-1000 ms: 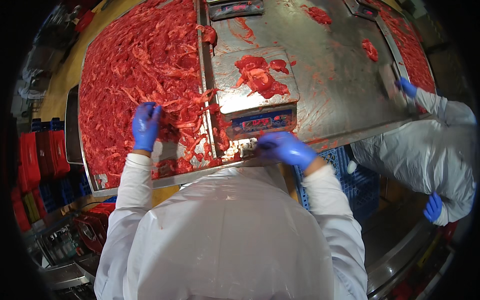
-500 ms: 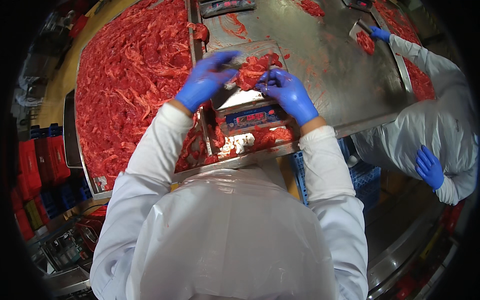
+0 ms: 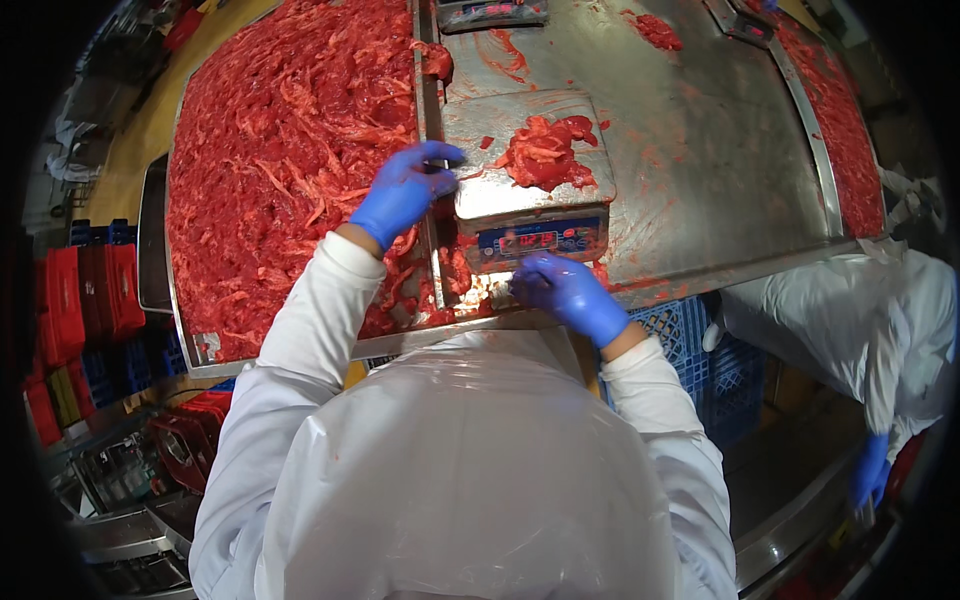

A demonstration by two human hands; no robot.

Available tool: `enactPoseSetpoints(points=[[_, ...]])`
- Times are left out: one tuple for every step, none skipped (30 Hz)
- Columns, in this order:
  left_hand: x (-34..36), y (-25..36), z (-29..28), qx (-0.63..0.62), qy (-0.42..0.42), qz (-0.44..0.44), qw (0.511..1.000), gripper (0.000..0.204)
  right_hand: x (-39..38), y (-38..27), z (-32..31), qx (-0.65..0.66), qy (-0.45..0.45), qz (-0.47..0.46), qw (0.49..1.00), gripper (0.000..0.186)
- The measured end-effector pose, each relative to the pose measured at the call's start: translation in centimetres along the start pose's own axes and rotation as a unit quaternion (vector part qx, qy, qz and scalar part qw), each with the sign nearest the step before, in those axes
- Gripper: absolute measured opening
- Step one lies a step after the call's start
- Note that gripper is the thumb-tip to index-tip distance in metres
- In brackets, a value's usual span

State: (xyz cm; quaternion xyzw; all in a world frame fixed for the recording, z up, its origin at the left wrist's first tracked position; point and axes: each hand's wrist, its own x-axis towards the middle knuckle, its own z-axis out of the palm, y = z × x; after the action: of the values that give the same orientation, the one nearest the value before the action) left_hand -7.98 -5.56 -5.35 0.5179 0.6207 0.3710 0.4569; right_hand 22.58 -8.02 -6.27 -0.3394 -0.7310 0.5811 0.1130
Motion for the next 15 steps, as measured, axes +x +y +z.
enactPoseSetpoints(points=[[0.0, -0.3, -0.1, 0.011, 0.086, -0.036, 0.996, 0.037, 0.8, -0.4, 1.1, -0.010, 0.028, -0.070, 0.997, 0.012], [-0.2, -1.2, -0.7, -0.072, 0.102, -0.040, 0.991, 0.034, 1.8, -1.0, 2.4, -0.020, 0.056, -0.140, 0.988, 0.015], [-0.8, -2.8, -1.3, -0.154, 0.119, -0.047, 0.980, 0.032, 3.4, -2.8, 3.4, -0.050, 0.079, -0.244, 0.965, 0.021], [-1.6, -5.0, -1.5, -0.182, 0.104, -0.078, 0.975, 0.032, 5.1, -4.6, 4.2, -0.081, 0.101, -0.344, 0.930, 0.027], [-2.7, -7.4, -1.8, -0.208, 0.094, -0.108, 0.968, 0.033, 6.9, -5.0, 4.9, -0.151, 0.104, -0.385, 0.904, 0.036], [-3.5, -8.7, -1.6, -0.236, 0.081, -0.136, 0.959, 0.033, 8.5, -5.2, 4.7, -0.223, 0.108, -0.423, 0.872, 0.045], [-4.4, -8.7, -1.2, -0.203, 0.078, -0.139, 0.966, 0.032, 10.3, -4.8, 3.7, -0.237, 0.096, -0.313, 0.915, 0.052], [-5.5, -8.6, -0.7, -0.168, 0.072, -0.142, 0.973, 0.031, 12.4, -4.0, 2.4, -0.246, 0.084, -0.198, 0.945, 0.060], [-6.4, -8.4, -0.3, -0.136, 0.071, -0.146, 0.977, 0.030, 14.6, -1.4, 0.2, -0.297, 0.197, -0.223, 0.907, 0.057], [-6.9, -9.0, -0.7, -0.047, 0.065, -0.120, 0.990, 0.037, 14.8, -1.9, -2.9, -0.150, 0.180, -0.067, 0.970, 0.055], [-7.4, -8.2, -1.2, 0.084, 0.074, -0.069, 0.991, 0.040, 15.2, 0.2, -6.2, -0.185, 0.276, -0.076, 0.940, 0.053], [-7.9, -6.9, -1.9, 0.212, 0.087, -0.017, 0.973, 0.042, 14.8, 1.6, -9.6, -0.166, 0.331, -0.028, 0.928, 0.052], [-7.8, -6.0, -2.7, 0.333, 0.095, 0.043, 0.937, 0.045, 14.0, 6.3, -13.9, -0.114, 0.375, 0.008, 0.920, 0.053], [-7.7, -6.3, -3.5, 0.443, 0.121, 0.081, 0.885, 0.043, 12.6, 12.4, -17.4, -0.062, 0.413, 0.043, 0.908, 0.053], [-7.9, -7.3, -4.4, 0.489, 0.111, 0.007, 0.865, 0.041, 9.7, 16.5, -18.7, -0.169, 0.421, 0.083, 0.887, 0.057]])
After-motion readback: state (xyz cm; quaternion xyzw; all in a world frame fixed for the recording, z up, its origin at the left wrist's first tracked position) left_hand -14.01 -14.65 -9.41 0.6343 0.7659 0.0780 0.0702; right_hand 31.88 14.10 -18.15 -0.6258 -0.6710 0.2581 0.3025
